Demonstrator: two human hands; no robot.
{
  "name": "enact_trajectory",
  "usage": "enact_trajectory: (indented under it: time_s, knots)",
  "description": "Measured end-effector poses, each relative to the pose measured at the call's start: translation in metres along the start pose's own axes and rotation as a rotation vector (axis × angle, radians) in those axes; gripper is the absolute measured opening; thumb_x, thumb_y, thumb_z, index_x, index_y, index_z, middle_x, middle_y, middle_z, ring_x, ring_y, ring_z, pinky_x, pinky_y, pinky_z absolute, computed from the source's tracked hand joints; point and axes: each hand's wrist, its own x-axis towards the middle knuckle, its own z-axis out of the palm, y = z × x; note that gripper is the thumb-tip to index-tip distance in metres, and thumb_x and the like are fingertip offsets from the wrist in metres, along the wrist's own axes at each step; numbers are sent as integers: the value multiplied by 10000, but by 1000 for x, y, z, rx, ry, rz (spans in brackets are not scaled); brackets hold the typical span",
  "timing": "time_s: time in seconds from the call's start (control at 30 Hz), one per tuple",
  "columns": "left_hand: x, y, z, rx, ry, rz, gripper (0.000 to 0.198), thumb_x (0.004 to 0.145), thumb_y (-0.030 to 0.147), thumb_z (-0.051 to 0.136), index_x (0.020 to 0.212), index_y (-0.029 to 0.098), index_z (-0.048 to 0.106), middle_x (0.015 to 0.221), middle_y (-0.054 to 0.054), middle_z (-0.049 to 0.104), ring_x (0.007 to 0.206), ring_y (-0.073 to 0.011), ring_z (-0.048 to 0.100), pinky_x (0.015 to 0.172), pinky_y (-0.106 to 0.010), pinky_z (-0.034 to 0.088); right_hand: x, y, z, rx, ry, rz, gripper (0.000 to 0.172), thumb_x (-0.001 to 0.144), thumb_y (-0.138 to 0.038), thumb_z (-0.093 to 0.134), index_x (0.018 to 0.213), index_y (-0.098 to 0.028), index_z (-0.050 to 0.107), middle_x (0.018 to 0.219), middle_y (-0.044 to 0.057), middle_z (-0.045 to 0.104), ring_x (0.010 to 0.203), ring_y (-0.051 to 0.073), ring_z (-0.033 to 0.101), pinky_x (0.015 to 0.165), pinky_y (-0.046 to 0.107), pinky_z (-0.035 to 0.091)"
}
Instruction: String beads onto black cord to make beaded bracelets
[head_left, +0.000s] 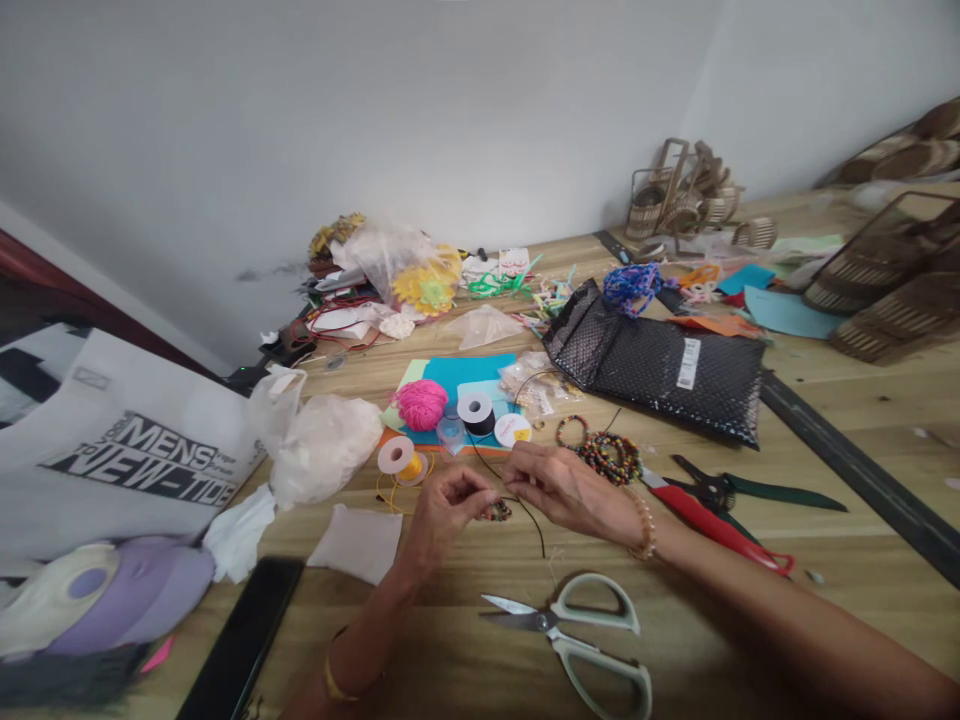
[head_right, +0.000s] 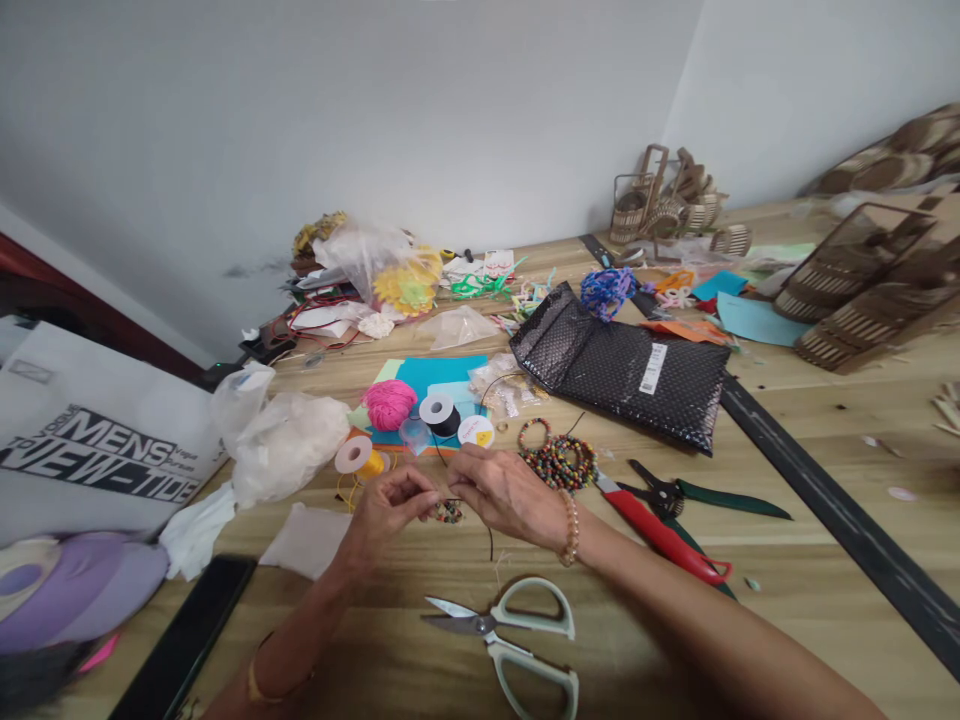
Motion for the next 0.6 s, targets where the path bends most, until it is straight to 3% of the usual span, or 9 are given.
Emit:
enact_trajectory:
  time_s: [0.3, 0.6]
  knots:
    - [0, 1, 2, -39, 39, -28, 230, 604, 261, 807, 598, 148, 607, 506, 7, 621, 467, -101, 544, 482, -209, 439, 0, -8, -2, -41, -42, -38, 194, 981, -214, 424, 830, -155, 531, 784, 31, 555, 692, 133, 495, 610, 260, 373]
    - [-2, 1, 4, 20, -14, -5, 117, 679, 249, 730, 683, 138, 693, 607, -23, 667, 577, -129, 583, 576, -235, 468, -2, -5, 1, -178, -13, -153, 264, 1006, -240, 378, 946, -139, 614, 876, 78, 597, 785, 157, 538, 665, 269, 411]
